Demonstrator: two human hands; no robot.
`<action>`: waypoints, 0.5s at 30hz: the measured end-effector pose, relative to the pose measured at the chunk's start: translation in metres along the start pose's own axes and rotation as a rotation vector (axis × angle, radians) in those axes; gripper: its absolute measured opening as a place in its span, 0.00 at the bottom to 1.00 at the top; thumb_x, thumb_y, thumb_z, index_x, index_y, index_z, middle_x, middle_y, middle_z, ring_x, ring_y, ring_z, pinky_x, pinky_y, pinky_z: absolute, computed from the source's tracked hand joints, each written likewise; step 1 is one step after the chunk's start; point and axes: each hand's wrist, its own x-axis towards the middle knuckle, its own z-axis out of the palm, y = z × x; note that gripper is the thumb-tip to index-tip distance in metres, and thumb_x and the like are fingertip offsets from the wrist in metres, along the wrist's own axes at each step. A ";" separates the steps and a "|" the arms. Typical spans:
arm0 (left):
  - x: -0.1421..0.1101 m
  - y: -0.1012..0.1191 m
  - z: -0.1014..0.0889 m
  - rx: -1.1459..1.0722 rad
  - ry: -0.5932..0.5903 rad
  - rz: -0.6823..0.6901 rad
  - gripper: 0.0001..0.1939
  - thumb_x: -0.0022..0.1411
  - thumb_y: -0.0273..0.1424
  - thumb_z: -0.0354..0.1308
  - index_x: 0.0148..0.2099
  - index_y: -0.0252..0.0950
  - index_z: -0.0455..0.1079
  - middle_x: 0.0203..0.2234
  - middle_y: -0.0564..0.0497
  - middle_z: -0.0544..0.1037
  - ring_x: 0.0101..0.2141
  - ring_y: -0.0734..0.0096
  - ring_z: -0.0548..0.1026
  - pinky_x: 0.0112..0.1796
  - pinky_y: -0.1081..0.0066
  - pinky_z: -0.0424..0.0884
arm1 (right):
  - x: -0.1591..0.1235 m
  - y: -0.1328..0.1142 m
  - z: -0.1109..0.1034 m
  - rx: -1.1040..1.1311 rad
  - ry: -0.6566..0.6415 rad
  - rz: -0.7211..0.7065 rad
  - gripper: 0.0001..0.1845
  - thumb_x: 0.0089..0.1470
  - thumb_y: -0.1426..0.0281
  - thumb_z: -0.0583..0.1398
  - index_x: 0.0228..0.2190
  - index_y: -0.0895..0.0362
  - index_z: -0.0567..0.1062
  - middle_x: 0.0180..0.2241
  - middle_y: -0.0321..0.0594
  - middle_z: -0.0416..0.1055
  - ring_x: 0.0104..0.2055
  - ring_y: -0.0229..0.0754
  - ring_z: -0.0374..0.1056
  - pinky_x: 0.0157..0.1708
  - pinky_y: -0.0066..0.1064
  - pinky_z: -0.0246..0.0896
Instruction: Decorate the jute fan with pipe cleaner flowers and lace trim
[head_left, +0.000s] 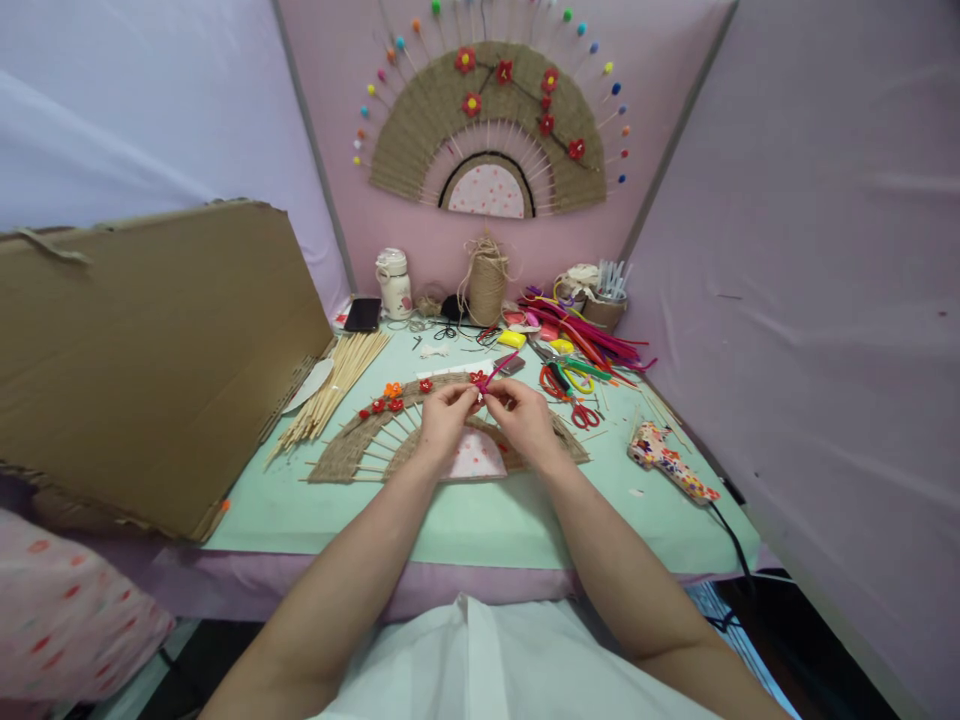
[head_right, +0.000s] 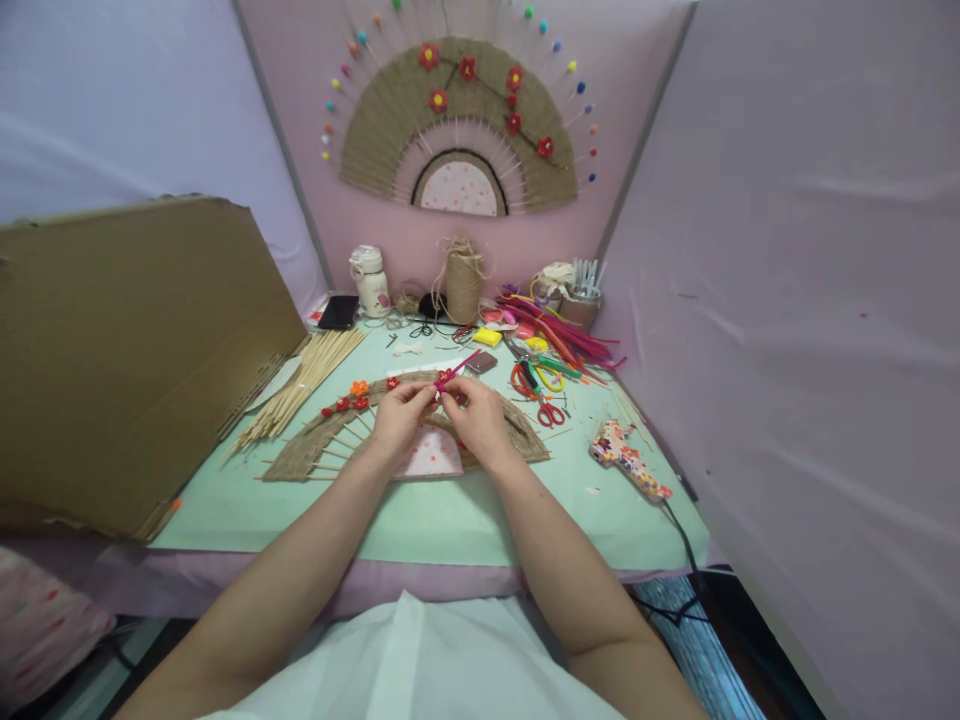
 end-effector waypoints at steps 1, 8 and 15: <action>0.000 0.000 0.000 0.015 -0.006 0.018 0.10 0.45 0.34 0.66 0.30 0.32 0.76 0.24 0.50 0.77 0.27 0.74 0.74 0.35 0.71 0.72 | 0.000 0.000 0.000 0.027 0.006 0.008 0.08 0.51 0.67 0.58 0.31 0.56 0.75 0.30 0.38 0.75 0.30 0.40 0.68 0.34 0.31 0.62; -0.002 0.001 -0.001 0.084 -0.023 0.063 0.10 0.46 0.33 0.65 0.31 0.32 0.76 0.24 0.50 0.78 0.27 0.74 0.74 0.33 0.73 0.71 | -0.001 0.002 0.000 0.102 -0.007 0.027 0.08 0.52 0.65 0.57 0.32 0.56 0.75 0.29 0.38 0.75 0.30 0.40 0.69 0.35 0.32 0.63; -0.004 0.000 0.004 -0.084 0.015 -0.039 0.11 0.41 0.32 0.68 0.28 0.32 0.75 0.23 0.51 0.77 0.26 0.77 0.73 0.32 0.75 0.70 | -0.002 0.002 0.002 0.047 0.027 0.022 0.05 0.50 0.68 0.57 0.26 0.56 0.73 0.25 0.35 0.71 0.27 0.38 0.64 0.31 0.29 0.60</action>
